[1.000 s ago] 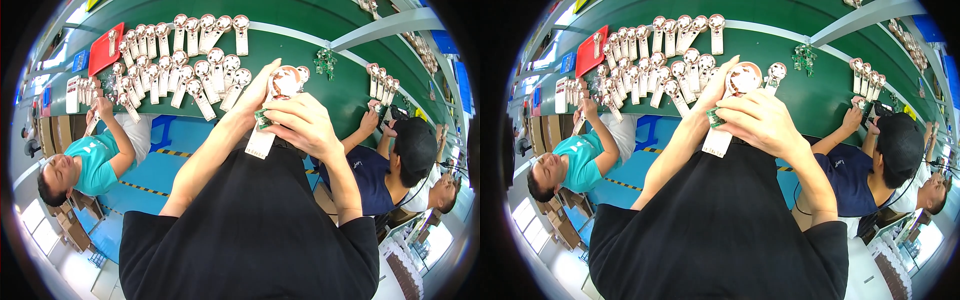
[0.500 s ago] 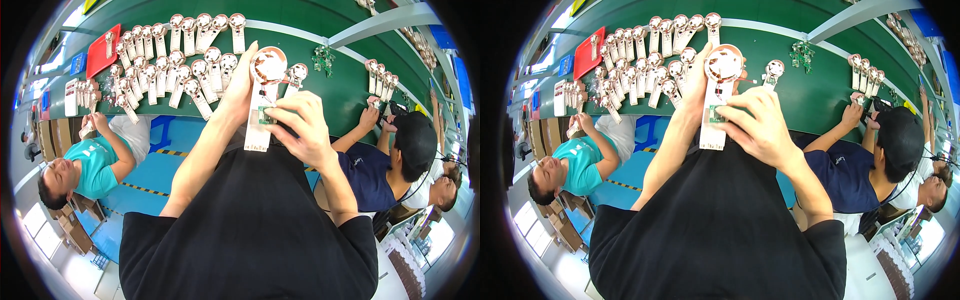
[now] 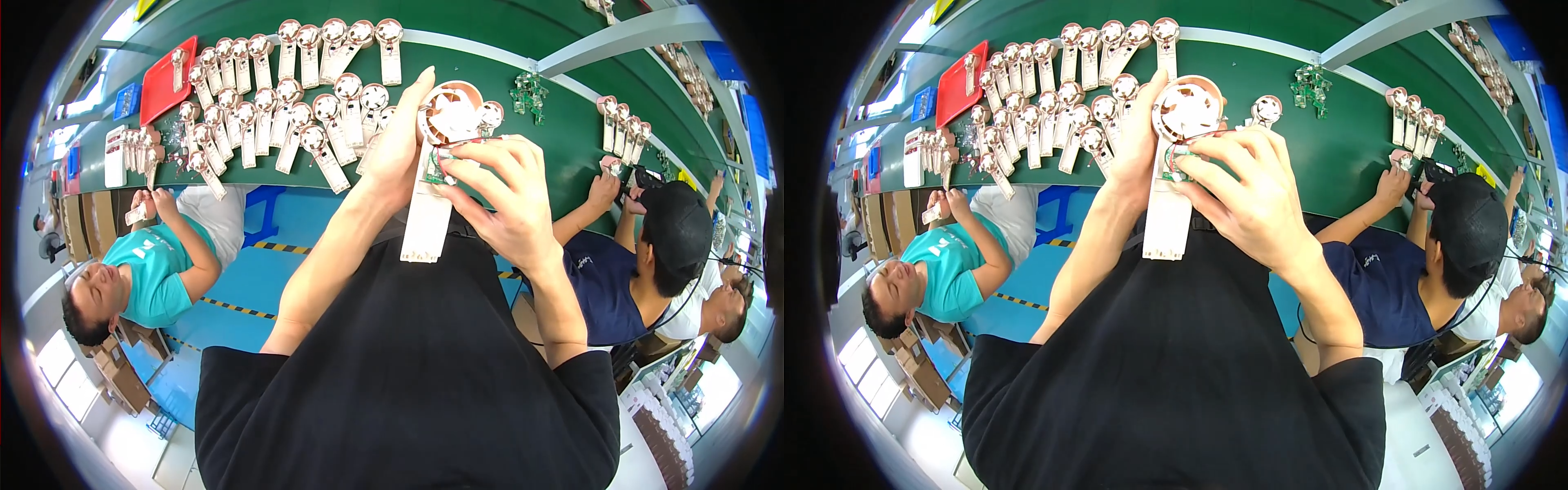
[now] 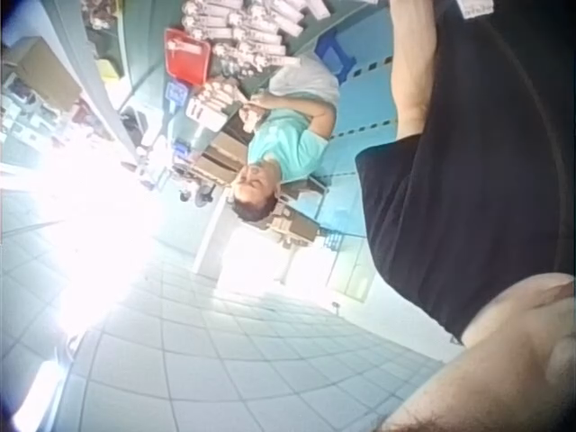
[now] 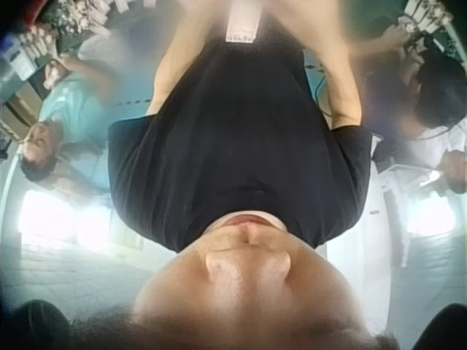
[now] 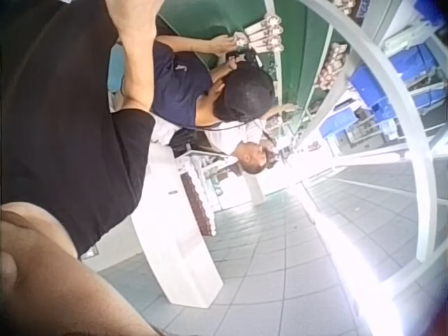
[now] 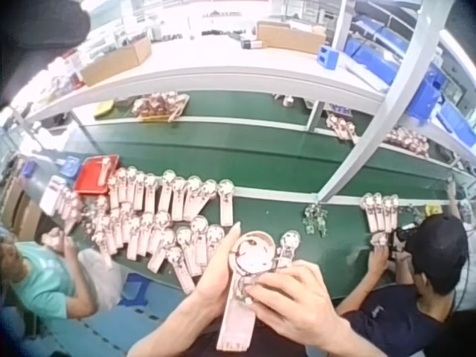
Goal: The person assembles portable fans on an assembly line by fitting circuit boards and wiring into the fan casings and placing the assembled units on the table by hand.
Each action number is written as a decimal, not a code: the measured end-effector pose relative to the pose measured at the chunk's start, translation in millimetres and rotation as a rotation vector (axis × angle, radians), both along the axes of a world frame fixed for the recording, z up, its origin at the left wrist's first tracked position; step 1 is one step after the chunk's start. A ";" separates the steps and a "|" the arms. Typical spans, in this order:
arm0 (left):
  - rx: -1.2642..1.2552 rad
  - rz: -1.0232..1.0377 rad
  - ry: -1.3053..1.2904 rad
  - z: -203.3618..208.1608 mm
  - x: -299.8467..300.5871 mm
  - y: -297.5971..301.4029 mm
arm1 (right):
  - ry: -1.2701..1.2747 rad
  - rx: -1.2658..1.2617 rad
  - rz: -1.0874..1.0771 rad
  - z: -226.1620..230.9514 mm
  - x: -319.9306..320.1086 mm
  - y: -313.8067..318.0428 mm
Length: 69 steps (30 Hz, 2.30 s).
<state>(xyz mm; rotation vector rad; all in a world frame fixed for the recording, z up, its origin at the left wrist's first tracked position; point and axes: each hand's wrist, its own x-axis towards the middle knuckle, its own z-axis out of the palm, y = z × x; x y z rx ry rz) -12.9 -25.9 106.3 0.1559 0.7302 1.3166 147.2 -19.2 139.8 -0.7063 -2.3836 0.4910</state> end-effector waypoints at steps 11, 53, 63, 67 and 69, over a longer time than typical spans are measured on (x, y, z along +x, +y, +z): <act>0.014 0.043 0.008 7.7 2.8 0.6 | -0.045 0.114 -0.057 4.1 -1.1 -3.3; 0.008 0.023 0.022 -8.4 9.8 8.0 | 0.001 0.102 0.034 -20.7 3.5 1.0; 0.020 0.048 -0.047 -21.7 8.0 10.5 | 0.147 -0.050 -0.107 -17.3 5.2 -2.0; 0.024 -0.040 -0.002 -28.4 2.3 14.9 | 0.303 -0.221 -0.297 -29.5 13.3 -12.6; 0.006 -0.005 0.050 -25.9 8.0 20.7 | 0.350 -0.574 -0.430 -35.6 13.5 -22.1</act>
